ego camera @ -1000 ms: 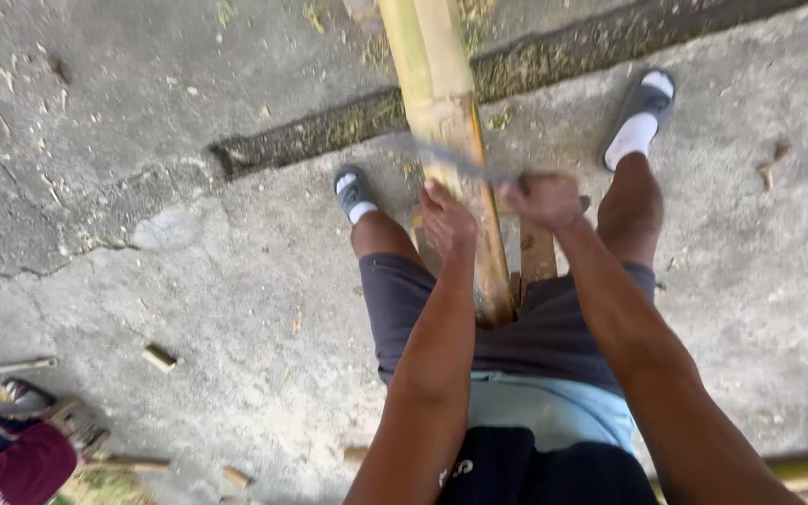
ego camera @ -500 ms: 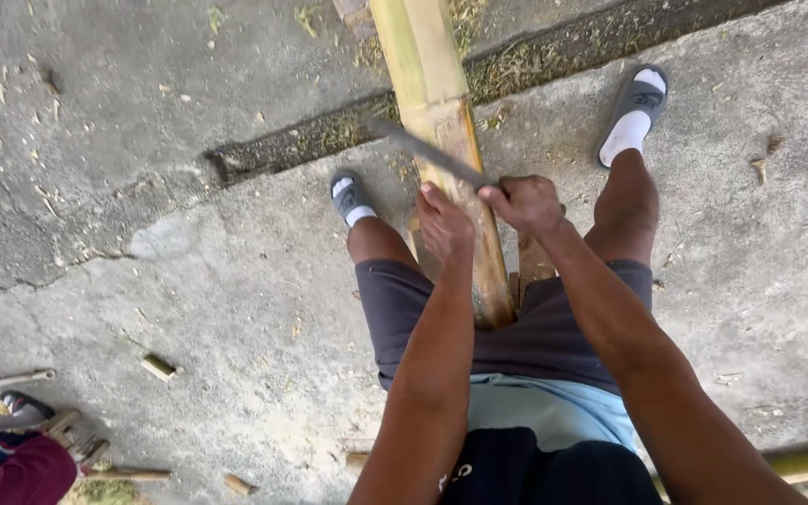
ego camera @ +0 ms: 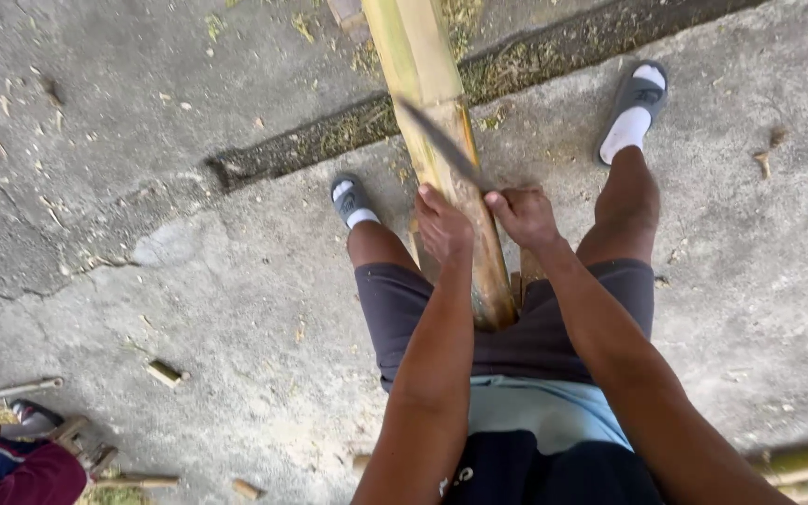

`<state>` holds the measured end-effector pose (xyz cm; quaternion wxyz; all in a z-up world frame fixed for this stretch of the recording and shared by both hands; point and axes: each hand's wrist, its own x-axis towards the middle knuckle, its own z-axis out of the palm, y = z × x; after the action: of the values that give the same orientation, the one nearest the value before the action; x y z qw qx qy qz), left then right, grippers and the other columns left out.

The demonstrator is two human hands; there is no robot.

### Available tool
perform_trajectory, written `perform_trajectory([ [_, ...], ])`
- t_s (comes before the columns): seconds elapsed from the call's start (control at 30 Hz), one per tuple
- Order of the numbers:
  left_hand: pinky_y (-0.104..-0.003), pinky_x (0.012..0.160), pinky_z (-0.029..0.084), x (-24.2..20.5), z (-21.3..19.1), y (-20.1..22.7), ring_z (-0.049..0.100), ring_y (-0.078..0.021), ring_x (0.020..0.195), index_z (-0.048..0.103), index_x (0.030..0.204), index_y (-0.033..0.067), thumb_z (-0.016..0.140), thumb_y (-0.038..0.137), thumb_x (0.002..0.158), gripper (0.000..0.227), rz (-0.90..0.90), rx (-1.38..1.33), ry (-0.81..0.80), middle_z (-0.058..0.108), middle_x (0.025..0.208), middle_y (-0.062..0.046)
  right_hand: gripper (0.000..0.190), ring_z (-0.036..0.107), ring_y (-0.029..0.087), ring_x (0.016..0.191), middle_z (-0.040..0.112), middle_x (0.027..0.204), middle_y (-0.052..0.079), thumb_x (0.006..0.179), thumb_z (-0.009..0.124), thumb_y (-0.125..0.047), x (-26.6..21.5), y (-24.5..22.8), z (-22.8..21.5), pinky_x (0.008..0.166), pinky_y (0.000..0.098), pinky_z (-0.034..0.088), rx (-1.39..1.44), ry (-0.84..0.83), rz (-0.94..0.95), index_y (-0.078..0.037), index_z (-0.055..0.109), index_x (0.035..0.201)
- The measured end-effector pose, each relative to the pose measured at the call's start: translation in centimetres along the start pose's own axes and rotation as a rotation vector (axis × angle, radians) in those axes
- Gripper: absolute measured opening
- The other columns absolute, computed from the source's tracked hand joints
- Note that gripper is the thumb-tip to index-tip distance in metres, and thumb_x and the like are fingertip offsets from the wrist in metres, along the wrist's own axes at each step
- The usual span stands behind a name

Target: Shaving the outer skin off a bamboo pole using a machete.

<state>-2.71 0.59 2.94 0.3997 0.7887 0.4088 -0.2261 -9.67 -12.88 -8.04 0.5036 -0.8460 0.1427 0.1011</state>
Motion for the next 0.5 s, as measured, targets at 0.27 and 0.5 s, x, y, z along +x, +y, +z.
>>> perform_trajectory([
  [0.27, -0.054, 0.113, 0.036, 1.2, 0.6, -0.8, 0.052, -0.0418, 0.132, 0.049, 0.148, 0.0104, 0.015, 0.061, 0.103, 0.076, 0.012, 0.02, -0.002, 0.058, 0.143, -0.02, 0.061, 0.063, 0.039, 0.067, 0.066, 0.073, 0.019, 0.115, 0.048, -0.049, -0.9, -0.1, 1.0, 0.07, 0.051, 0.049, -0.032, 0.141, -0.274, 0.0, 0.071, 0.087],
  [0.5, -0.051, 0.114, 0.033, -0.1, 0.3, -1.5, 0.05, -0.0401, 0.134, 0.049, 0.147, 0.0112, 0.018, 0.061, 0.101, 0.075, 0.008, 0.003, 0.007, 0.057, 0.143, -0.018, 0.07, 0.051, 0.036, 0.061, 0.049, 0.061, 0.023, 0.116, 0.053, -0.051, -0.9, 5.3, 3.7, 0.062, 0.0505, 0.042, 0.116, 0.05, 0.172, 0.006, 0.059, 0.076],
])
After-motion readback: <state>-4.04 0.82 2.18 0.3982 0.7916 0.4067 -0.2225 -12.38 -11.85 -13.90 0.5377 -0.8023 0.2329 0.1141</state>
